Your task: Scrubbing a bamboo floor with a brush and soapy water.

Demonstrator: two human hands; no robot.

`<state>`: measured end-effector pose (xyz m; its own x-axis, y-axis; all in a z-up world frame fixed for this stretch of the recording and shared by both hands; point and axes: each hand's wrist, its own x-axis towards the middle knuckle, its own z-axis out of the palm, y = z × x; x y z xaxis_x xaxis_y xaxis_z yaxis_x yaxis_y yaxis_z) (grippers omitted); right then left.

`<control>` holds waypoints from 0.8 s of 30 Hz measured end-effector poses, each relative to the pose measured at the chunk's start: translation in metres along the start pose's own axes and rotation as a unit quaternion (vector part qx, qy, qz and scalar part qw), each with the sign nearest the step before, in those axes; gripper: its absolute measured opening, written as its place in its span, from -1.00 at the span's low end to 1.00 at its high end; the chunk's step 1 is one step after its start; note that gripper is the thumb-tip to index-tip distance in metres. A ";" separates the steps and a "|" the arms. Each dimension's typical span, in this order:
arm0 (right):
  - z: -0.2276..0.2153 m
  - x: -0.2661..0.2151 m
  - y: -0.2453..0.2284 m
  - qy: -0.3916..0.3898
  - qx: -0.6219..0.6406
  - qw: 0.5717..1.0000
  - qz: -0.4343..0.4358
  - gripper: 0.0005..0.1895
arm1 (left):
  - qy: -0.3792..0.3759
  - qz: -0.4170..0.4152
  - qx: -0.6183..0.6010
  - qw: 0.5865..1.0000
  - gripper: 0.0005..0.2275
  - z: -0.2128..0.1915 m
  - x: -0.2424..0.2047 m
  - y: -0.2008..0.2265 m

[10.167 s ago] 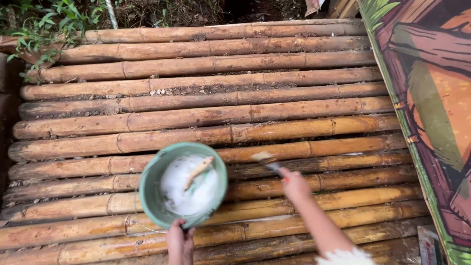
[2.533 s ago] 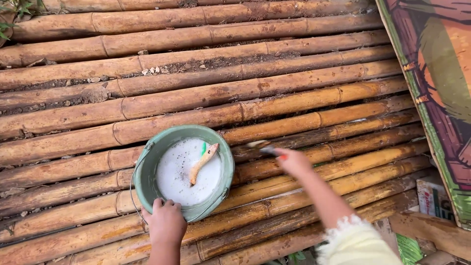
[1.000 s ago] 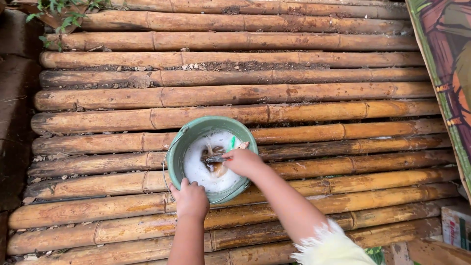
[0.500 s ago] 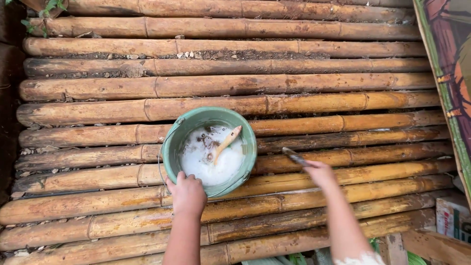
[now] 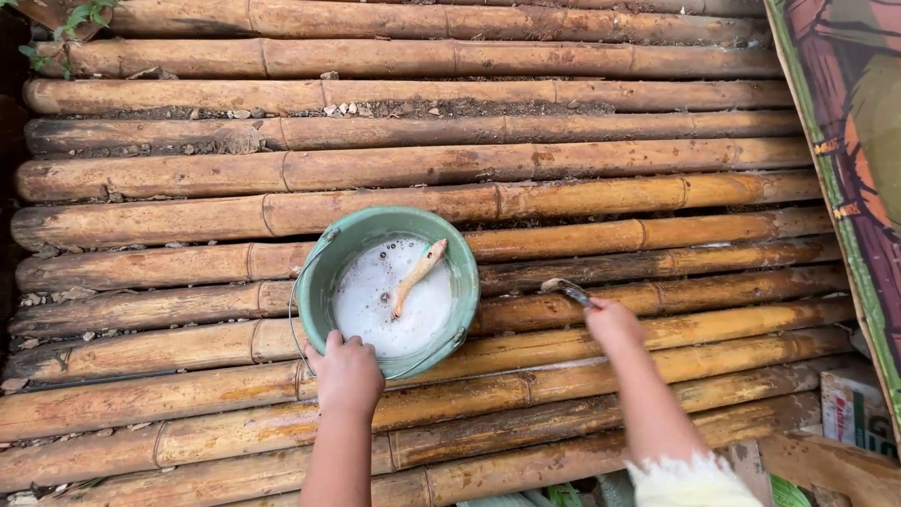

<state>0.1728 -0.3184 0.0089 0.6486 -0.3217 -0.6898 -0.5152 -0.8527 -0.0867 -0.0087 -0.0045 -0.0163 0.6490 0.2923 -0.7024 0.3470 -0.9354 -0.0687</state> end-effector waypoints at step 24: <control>0.022 -0.051 -0.020 -0.100 -0.089 0.984 -0.119 -0.54 | 0.001 -0.004 0.012 1.000 -0.74 -0.006 -0.005 0.000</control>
<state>0.1375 -0.2759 0.0303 0.6062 -0.0328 -0.7946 -0.2445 -0.9584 -0.1470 -0.0079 -0.0044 -0.0083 0.6480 0.2998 -0.7002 0.3349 -0.9378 -0.0916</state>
